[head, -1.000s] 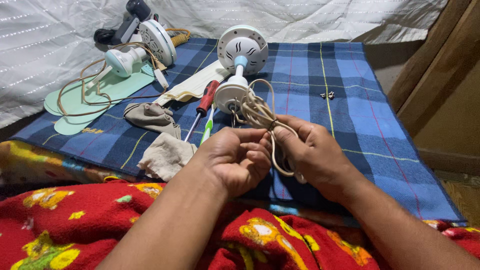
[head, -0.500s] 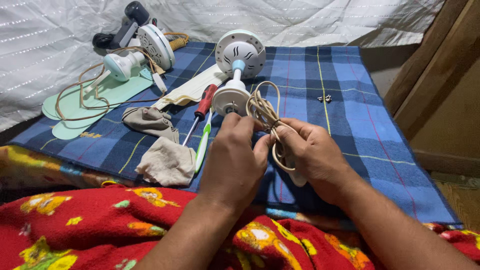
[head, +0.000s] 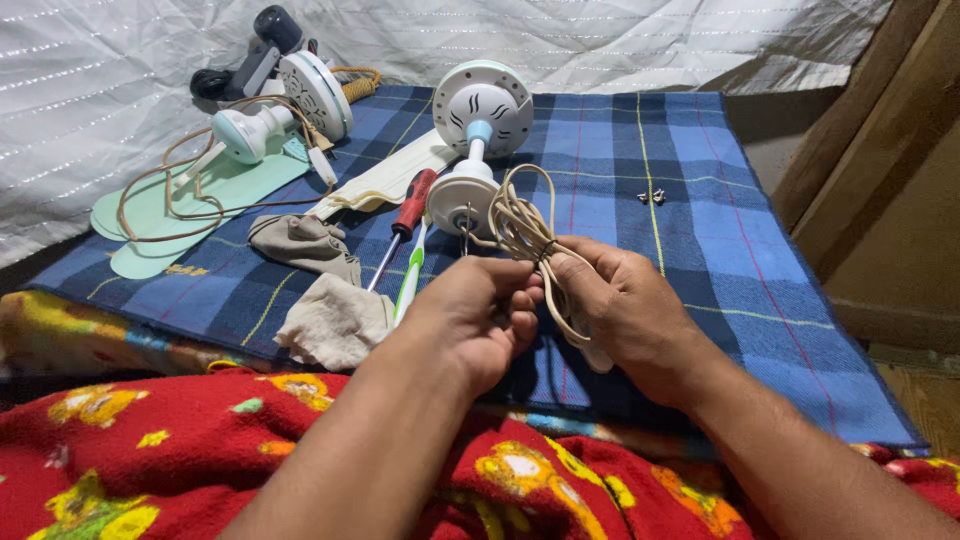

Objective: The person wraps the power cord around the base of a small white fan and then uses a screwdriver to tighten screws on the fan's base. The person handles the fan, cord, and screwdriver throughout the clip.

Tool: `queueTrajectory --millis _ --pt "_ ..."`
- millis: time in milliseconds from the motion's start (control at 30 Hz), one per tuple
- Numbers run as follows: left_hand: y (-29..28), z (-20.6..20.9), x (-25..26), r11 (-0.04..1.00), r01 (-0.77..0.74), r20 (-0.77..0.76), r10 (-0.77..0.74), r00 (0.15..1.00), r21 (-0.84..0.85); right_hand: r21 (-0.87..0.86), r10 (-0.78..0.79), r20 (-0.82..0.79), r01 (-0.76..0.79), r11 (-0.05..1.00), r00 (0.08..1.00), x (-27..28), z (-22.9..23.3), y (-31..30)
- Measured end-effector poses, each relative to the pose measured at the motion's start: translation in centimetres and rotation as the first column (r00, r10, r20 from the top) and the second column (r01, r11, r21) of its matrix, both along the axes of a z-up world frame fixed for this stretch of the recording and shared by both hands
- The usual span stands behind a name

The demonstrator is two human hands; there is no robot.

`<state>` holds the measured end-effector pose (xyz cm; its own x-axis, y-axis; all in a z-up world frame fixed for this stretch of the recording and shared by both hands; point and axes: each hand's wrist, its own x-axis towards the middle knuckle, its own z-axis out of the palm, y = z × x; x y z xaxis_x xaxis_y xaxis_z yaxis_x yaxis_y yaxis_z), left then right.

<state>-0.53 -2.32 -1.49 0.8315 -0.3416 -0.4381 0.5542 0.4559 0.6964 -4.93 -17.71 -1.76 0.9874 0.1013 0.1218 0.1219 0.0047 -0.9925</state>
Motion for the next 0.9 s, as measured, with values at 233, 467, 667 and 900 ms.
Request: queueTrajectory --millis 233,467,667,900 --pt "-0.2 -0.2 1.9 0.986 0.099 -0.136 -0.117 0.984 -0.135 0.189 0.046 -0.059 -0.034 0.981 0.997 0.3 0.0 -0.9" --pt "0.3 0.0 2.7 0.946 0.172 -0.258 -0.245 0.934 -0.275 0.276 0.088 -0.108 -0.055 0.96 0.99 0.4 -0.1 -1.3" --pt "-0.5 -0.2 1.0 0.978 0.133 0.155 -0.158 0.975 0.161 0.362 0.061 -0.159 0.001 0.932 0.985 1.0 -0.2 -2.1" --pt "-1.7 -0.1 -0.9 0.94 -0.078 0.394 -0.063 0.917 0.332 0.619 0.293 -0.157 -0.137 0.773 0.943 1.7 -0.6 -3.8"
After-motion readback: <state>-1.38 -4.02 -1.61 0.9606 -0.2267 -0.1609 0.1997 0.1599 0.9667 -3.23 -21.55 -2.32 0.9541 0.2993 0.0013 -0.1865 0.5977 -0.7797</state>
